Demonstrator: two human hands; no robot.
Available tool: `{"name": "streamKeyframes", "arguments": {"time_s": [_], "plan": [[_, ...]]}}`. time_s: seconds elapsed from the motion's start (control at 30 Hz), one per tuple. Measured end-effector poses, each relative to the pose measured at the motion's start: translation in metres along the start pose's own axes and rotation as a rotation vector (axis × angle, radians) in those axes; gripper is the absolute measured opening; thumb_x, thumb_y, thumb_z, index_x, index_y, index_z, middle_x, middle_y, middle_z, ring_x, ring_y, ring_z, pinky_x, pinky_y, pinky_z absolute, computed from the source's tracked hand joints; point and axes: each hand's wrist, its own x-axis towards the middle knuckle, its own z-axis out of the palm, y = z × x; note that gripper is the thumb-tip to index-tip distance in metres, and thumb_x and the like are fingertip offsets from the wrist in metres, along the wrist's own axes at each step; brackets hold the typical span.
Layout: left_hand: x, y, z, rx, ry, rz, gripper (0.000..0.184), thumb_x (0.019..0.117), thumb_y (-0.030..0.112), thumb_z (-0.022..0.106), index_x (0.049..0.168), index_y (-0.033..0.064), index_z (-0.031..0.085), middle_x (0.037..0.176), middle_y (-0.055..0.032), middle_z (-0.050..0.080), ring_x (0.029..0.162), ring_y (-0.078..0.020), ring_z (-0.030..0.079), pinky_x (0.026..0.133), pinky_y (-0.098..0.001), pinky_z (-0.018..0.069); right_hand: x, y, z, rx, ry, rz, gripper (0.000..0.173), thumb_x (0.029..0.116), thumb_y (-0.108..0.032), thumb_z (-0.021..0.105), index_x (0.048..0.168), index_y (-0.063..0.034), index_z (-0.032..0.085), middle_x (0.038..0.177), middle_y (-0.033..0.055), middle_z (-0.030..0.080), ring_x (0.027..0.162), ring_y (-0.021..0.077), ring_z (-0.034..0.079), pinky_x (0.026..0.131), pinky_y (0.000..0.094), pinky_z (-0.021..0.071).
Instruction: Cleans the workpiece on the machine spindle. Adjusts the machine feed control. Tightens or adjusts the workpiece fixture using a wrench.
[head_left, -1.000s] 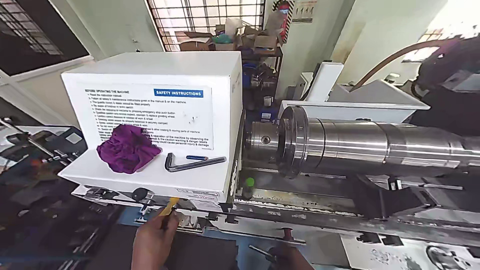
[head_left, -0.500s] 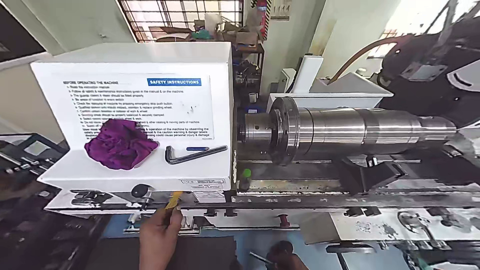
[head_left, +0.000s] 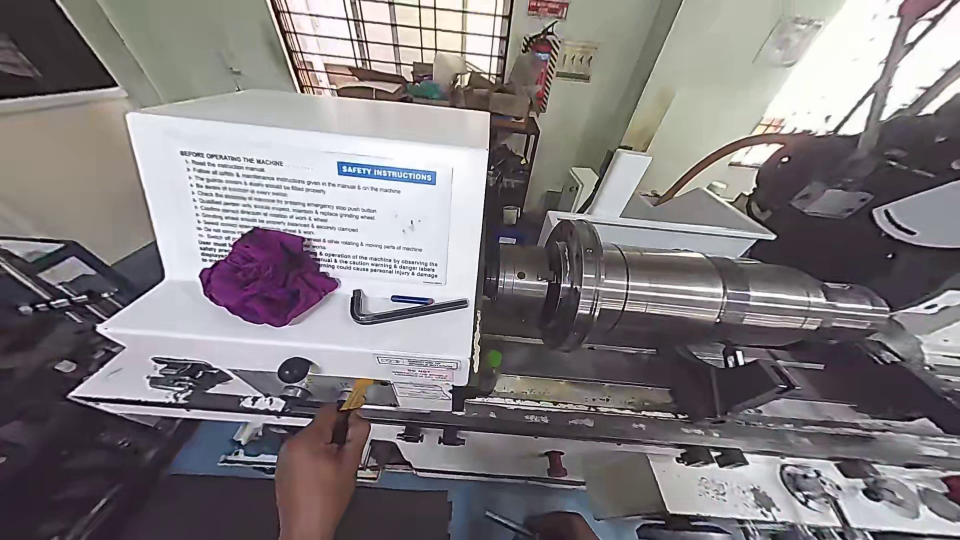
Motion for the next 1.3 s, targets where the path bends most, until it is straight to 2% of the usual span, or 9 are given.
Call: {"name": "streamKeyframes", "arguments": {"time_s": [0.17, 0.3, 0.63, 0.83, 0.93, 1.03, 1.1, 1.2, 1.3], "plan": [[-0.004, 0.0, 0.004, -0.077, 0.022, -0.034, 0.031, 0.0937, 0.029, 0.053, 0.079, 0.0032, 0.061, 0.056, -0.0005, 0.047, 0.048, -0.0118, 0.045, 0.046, -0.0353, 0.0377, -0.002, 0.0, -0.007, -0.017, -0.019, 0.009, 0.029, 0.0956, -0.023, 0.07, 0.117, -0.0041, 0.075, 0.095, 0.0143, 0.075, 0.086, 0.0264, 0.072, 0.083, 0.0519, 0.0576], [-0.013, -0.002, 0.013, -0.568, 0.016, -0.156, 0.02, 0.1005, 0.022, 0.054, 0.088, 0.0072, 0.062, 0.059, 0.0088, 0.055, 0.044, 0.0002, 0.052, 0.04, -0.0188, 0.047, -0.004, 0.005, -0.007, -0.046, -0.002, -0.023, 0.028, 0.0949, -0.023, 0.071, 0.115, -0.004, 0.075, 0.094, 0.0141, 0.075, 0.085, 0.0268, 0.072, 0.083, 0.0519, 0.0577], [-0.094, 0.027, 0.067, -0.722, -0.289, -0.273, 0.029, 0.1047, 0.023, 0.052, 0.09, 0.0014, 0.065, 0.06, 0.003, 0.059, 0.046, -0.0058, 0.056, 0.045, -0.0258, 0.0526, -0.005, -0.017, -0.044, -0.002, 0.16, -0.091, 0.023, 0.0936, -0.018, 0.072, 0.113, -0.0052, 0.076, 0.088, 0.0078, 0.074, 0.076, 0.016, 0.068, 0.075, 0.0404, 0.0579], [-0.072, 0.026, 0.054, -0.669, 0.014, -0.159, 0.033, 0.1038, 0.017, 0.055, 0.122, -0.0102, 0.055, 0.076, -0.0035, 0.064, 0.055, -0.0066, 0.062, 0.05, -0.0274, 0.0577, 0.005, -0.027, -0.068, -0.007, 0.303, -0.124, 0.028, 0.0944, -0.026, 0.071, 0.118, -0.0118, 0.076, 0.09, 0.0009, 0.073, 0.073, 0.0065, 0.064, 0.071, 0.028, 0.0563], [-0.042, 0.016, 0.035, -0.742, 0.117, -0.139, 0.023, 0.1057, 0.014, 0.048, 0.114, -0.0063, 0.055, 0.072, 0.0038, 0.062, 0.054, -0.0034, 0.06, 0.05, -0.0229, 0.056, 0.005, -0.028, -0.064, 0.008, 0.289, -0.113, 0.028, 0.0936, -0.026, 0.071, 0.118, -0.0119, 0.076, 0.087, 0.0009, 0.072, 0.071, 0.0071, 0.062, 0.069, 0.0293, 0.055], [-0.023, 0.013, 0.02, -0.833, 0.066, -0.252, 0.016, 0.1038, 0.01, 0.044, 0.094, 0.0059, 0.056, 0.059, 0.0082, 0.059, 0.045, -0.0048, 0.058, 0.044, -0.0226, 0.0536, 0.005, -0.023, -0.049, -0.01, 0.249, -0.159, 0.024, 0.0923, -0.022, 0.072, 0.111, -0.0087, 0.076, 0.085, 0.0047, 0.072, 0.073, 0.0128, 0.065, 0.071, 0.0371, 0.0562], [-0.017, 0.011, 0.015, -0.822, 0.013, -0.281, 0.017, 0.1028, 0.01, 0.044, 0.092, 0.006, 0.056, 0.058, 0.0069, 0.058, 0.044, -0.0064, 0.057, 0.042, -0.0242, 0.0535, 0.004, -0.02, -0.039, -0.014, 0.2, -0.151, 0.025, 0.0933, -0.02, 0.072, 0.113, -0.007, 0.076, 0.09, 0.0072, 0.075, 0.079, 0.0168, 0.069, 0.077, 0.0418, 0.0579], [-0.013, 0.002, 0.012, -0.489, -0.01, -0.163, 0.02, 0.0988, 0.017, 0.05, 0.094, 0.0006, 0.061, 0.06, 0.0037, 0.057, 0.046, -0.0047, 0.056, 0.043, -0.0252, 0.0519, 0.001, -0.015, -0.025, -0.024, 0.142, -0.128, 0.027, 0.0949, -0.022, 0.071, 0.116, -0.0064, 0.075, 0.093, 0.0095, 0.075, 0.082, 0.0204, 0.071, 0.08, 0.0459, 0.0586], [-0.006, 0.001, 0.001, -0.092, -0.001, -0.036, 0.027, 0.0929, 0.024, 0.055, 0.087, -0.0004, 0.065, 0.06, -0.0043, 0.055, 0.05, -0.0138, 0.052, 0.048, -0.0384, 0.0434, 0.002, -0.011, -0.016, -0.049, 0.106, -0.129, 0.025, 0.0957, -0.022, 0.07, 0.115, -0.0064, 0.076, 0.095, 0.0118, 0.075, 0.086, 0.0245, 0.072, 0.083, 0.0495, 0.0581]]}}
